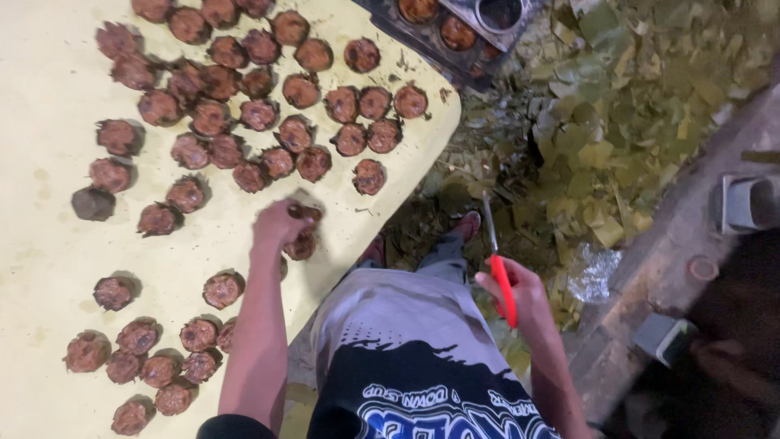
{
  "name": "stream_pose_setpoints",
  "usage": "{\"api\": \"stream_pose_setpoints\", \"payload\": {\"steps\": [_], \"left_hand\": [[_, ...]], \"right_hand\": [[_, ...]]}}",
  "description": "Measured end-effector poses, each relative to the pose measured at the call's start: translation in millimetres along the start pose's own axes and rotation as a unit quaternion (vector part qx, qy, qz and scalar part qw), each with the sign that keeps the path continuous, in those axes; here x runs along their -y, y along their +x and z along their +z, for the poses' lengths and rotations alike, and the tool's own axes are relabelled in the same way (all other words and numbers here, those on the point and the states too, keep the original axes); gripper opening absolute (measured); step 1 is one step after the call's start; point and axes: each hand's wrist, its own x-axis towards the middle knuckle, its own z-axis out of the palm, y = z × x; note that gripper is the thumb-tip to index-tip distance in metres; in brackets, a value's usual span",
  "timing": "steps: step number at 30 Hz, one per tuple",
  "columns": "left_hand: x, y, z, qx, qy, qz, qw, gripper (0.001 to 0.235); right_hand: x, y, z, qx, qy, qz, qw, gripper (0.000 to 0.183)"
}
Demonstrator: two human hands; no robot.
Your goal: The person uses red-handled scissors to trim the edges of small brown food items on a yellow surface. They pick up each item, cut around its perimeter, and place it back on the surface. A muffin tin with similar items is visible nearby.
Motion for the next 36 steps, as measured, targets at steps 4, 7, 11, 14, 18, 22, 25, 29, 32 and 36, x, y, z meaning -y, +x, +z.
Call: {"api": "stream_pose_setpoints", "payload": {"steps": [4, 7, 11, 14, 18, 22, 25, 29, 32, 36], "left_hand": [[-9.4, 22.1, 9.2, -0.21, -0.003, 0.049, 0.977, 0.059], [-39.5, 37.4, 20.6, -0.28, 0.0, 0.099, 0.955, 0.063], [-56.5, 41.2, 38.3, -0.215, 0.039, 0.132, 0.967, 0.04], [-58.8, 42.7, 55.3, -0.224, 0.077, 0.198, 0.951, 0.047], [-53.8, 48.3, 56.5, -0.313, 0.085, 0.153, 0.933, 0.049], [-43.2, 43.1, 41.0, -0.237, 0.021, 0.098, 0.966, 0.065], [-49.7, 40.1, 35.8, -0.204, -0.044, 0.056, 0.976, 0.064], [-59.9, 39.8, 32.0, -0.223, -0.053, 0.023, 0.973, 0.057], [-67.5, 44.0, 26.6, -0.192, -0.131, -0.012, 0.972, 0.06], [-76.5, 49.3, 24.5, -0.149, -0.221, -0.076, 0.961, 0.046]], "right_hand": [[-12.1, -3.8, -17.9, -0.013, 0.054, -0.016, 0.998, 0.037], [-17.3, -3.6, -25.8, -0.065, 0.042, 0.009, 0.997, 0.032], [-16.2, -9.0, -30.8, -0.073, 0.065, -0.009, 0.995, 0.032], [-18.1, -15.1, -30.4, -0.092, 0.047, 0.01, 0.995, 0.032], [-24.3, -23.1, -30.7, -0.09, 0.049, 0.021, 0.995, 0.03], [-32.6, -28.9, -31.2, -0.068, 0.069, 0.018, 0.995, 0.028], [-37.5, -37.8, -33.8, -0.082, 0.061, 0.042, 0.994, 0.026], [-42.4, -46.9, -34.0, -0.089, 0.05, 0.062, 0.993, 0.024], [-46.0, -53.6, -30.6, -0.096, 0.054, 0.068, 0.992, 0.023], [-45.6, -54.0, -24.7, -0.101, 0.037, 0.08, 0.991, 0.022]]}}
